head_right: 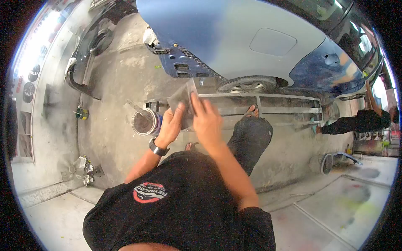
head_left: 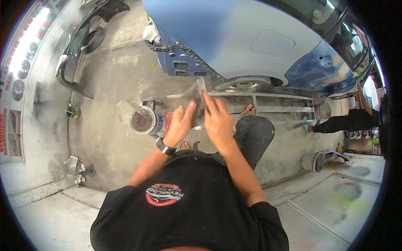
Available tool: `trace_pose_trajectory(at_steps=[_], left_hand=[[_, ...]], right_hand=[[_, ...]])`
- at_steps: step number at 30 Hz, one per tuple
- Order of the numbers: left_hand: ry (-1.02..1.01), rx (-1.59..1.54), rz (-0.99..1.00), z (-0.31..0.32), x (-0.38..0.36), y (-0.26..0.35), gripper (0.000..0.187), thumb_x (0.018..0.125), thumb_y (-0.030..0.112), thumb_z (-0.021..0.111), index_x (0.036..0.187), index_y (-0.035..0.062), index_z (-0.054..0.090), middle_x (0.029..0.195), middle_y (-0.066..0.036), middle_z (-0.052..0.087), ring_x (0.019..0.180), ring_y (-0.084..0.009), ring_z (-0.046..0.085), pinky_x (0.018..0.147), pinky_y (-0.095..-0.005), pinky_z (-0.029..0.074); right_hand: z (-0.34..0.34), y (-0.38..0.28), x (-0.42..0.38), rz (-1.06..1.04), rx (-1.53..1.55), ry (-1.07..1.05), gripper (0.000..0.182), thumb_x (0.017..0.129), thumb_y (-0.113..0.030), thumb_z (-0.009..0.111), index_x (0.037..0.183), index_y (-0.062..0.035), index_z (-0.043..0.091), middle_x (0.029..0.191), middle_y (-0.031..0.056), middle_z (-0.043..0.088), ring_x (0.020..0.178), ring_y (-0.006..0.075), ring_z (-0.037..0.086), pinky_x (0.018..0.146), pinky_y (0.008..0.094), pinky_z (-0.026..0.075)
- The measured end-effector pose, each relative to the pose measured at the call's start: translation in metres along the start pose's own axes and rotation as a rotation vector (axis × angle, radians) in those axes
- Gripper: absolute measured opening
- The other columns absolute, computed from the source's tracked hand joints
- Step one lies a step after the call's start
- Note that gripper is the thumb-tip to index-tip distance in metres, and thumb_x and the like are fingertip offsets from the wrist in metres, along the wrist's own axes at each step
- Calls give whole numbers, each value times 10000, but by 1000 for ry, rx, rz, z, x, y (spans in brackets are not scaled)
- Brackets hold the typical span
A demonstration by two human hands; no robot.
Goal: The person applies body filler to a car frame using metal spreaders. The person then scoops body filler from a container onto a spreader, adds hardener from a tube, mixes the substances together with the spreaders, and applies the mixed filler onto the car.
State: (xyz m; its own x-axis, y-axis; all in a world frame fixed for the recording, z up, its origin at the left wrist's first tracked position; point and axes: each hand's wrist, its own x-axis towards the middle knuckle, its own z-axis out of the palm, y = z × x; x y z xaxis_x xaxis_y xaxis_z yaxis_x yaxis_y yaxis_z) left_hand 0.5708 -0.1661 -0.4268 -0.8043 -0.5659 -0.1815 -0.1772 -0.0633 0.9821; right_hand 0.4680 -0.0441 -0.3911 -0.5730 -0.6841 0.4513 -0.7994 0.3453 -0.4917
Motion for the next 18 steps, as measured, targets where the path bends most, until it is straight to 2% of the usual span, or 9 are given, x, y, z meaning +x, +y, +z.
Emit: trace_pose_trajectory(at_steps=[3,5,6,7,11,13,16,17,18], left_hand=[[24,338,214,-6,-1,-10,301,1032,255,527,1058,-25,634,889,-104,650,763,-214,604,688,-348,474],[129,507,482,-11,1,10,239,991,178,578,1077,-40,626,857,-201,634,706,-332,595,648,-416,461],[83,528,501,-15,0,30,310,949,96,593,1249,18,617,1029,-225,656,851,-402,622,731,-440,494],[62,550,506,-19,-3,40,315,953,76,578,1261,25,615,1028,-218,656,841,-376,632,750,-428,503],[-34,556,580,-23,-17,34,365,931,-2,561,1291,32,609,1143,-222,654,855,-338,649,827,-396,527],[-115,547,663,-4,-28,24,375,921,-10,567,1291,27,610,1170,-224,651,871,-340,652,834,-395,528],[-87,522,589,16,-24,17,326,925,28,563,1246,-8,612,1103,-241,650,957,-386,644,854,-433,520],[-67,487,575,18,-18,15,338,925,36,561,1258,-12,601,1080,-246,648,989,-398,641,859,-446,519],[78,490,535,20,-13,28,171,958,99,571,1029,-37,646,910,-234,681,812,-393,664,708,-439,520]], right_hand=[[-28,3,33,78,133,37,398,893,-35,619,1285,-99,631,882,109,631,776,311,634,695,399,536],[-43,3,39,-79,143,-1,316,923,-96,611,1235,-76,657,875,130,662,780,302,656,686,369,527],[-48,0,35,-139,179,-67,312,932,-122,612,1237,-67,653,892,137,673,787,291,664,690,362,525],[-51,0,32,-196,214,-131,313,941,-147,613,1239,-59,649,910,145,684,793,279,673,695,356,523],[-39,40,38,510,394,-132,366,994,-276,562,1127,57,637,883,152,689,813,180,645,744,339,504],[-23,59,40,681,663,92,377,1010,-291,531,1101,63,626,880,145,683,811,185,628,766,345,498],[-15,52,27,742,607,81,360,996,-275,546,1128,52,618,959,217,696,870,263,669,798,388,498],[-12,53,18,611,593,0,356,997,-275,545,1128,47,622,965,210,695,872,248,661,799,378,497],[-8,54,6,483,578,-80,353,998,-275,544,1128,43,626,971,202,695,874,233,653,800,368,496]])
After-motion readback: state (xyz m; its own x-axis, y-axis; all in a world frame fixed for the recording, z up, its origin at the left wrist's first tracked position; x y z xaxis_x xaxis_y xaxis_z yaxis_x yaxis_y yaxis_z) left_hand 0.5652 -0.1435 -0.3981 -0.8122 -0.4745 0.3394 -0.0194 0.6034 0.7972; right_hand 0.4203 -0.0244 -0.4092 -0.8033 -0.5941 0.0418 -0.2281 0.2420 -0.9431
